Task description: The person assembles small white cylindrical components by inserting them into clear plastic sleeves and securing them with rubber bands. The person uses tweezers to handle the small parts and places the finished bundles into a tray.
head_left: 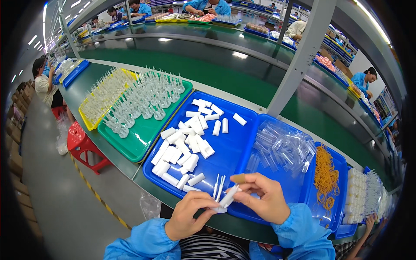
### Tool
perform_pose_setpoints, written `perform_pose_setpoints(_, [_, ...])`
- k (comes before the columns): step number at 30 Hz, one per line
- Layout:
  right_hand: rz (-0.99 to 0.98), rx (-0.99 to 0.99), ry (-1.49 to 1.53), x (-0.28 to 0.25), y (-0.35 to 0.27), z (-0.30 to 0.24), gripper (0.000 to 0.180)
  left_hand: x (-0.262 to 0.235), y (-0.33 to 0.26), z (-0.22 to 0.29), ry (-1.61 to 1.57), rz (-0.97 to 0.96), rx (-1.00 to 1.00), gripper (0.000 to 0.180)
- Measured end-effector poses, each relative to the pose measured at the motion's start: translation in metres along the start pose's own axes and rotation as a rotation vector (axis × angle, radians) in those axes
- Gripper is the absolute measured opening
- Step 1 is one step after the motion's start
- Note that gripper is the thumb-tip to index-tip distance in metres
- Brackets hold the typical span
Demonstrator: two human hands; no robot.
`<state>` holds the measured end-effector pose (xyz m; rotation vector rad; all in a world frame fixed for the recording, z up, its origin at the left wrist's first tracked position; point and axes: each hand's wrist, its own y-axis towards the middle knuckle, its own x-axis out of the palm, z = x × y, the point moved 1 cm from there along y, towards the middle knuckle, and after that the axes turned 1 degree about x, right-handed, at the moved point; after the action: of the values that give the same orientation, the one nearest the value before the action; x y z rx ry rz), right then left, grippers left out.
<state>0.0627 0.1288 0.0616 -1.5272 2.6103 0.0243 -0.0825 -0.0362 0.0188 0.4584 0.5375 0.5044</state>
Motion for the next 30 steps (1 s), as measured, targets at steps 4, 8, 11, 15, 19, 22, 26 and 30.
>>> perform_pose_setpoints(4, [-0.079, 0.054, 0.080, 0.015, -0.003, 0.003, 0.038, 0.004, -0.014, -0.011, -0.041, 0.118, 0.083, 0.035])
perform_pose_setpoints(8, [-0.142, -0.027, -0.024, 0.020, 0.024, -0.006, 0.039, -0.004, -0.026, -0.016, 0.015, 0.206, 0.115, 0.036])
perform_pose_setpoints(11, [-0.054, -0.410, -0.542, 0.023, 0.065, 0.006, 0.037, -0.010, -0.030, -0.020, 0.170, 0.436, 0.028, 0.041])
perform_pose_setpoints(15, [-0.211, -0.791, -1.193, 0.051, 0.081, 0.024, 0.020, -0.016, -0.039, -0.029, 0.209, 0.516, -0.073, 0.040])
perform_pose_setpoints(19, [-0.305, -0.607, -1.331, 0.062, 0.079, 0.019, 0.014, -0.020, -0.040, -0.024, 0.242, 0.446, -0.067, 0.039])
perform_pose_setpoints(22, [-0.186, -0.432, -0.902, 0.044, 0.078, 0.027, 0.019, -0.019, -0.034, -0.016, 0.234, 0.322, -0.004, 0.033])
perform_pose_setpoints(26, [-0.093, -0.067, -0.388, 0.021, 0.070, 0.001, 0.029, -0.013, -0.027, -0.012, 0.241, 0.191, 0.102, 0.034])
perform_pose_setpoints(30, [0.141, 0.025, 0.078, 0.018, 0.060, -0.004, 0.023, -0.008, -0.027, -0.003, 0.277, 0.041, 0.181, 0.036])
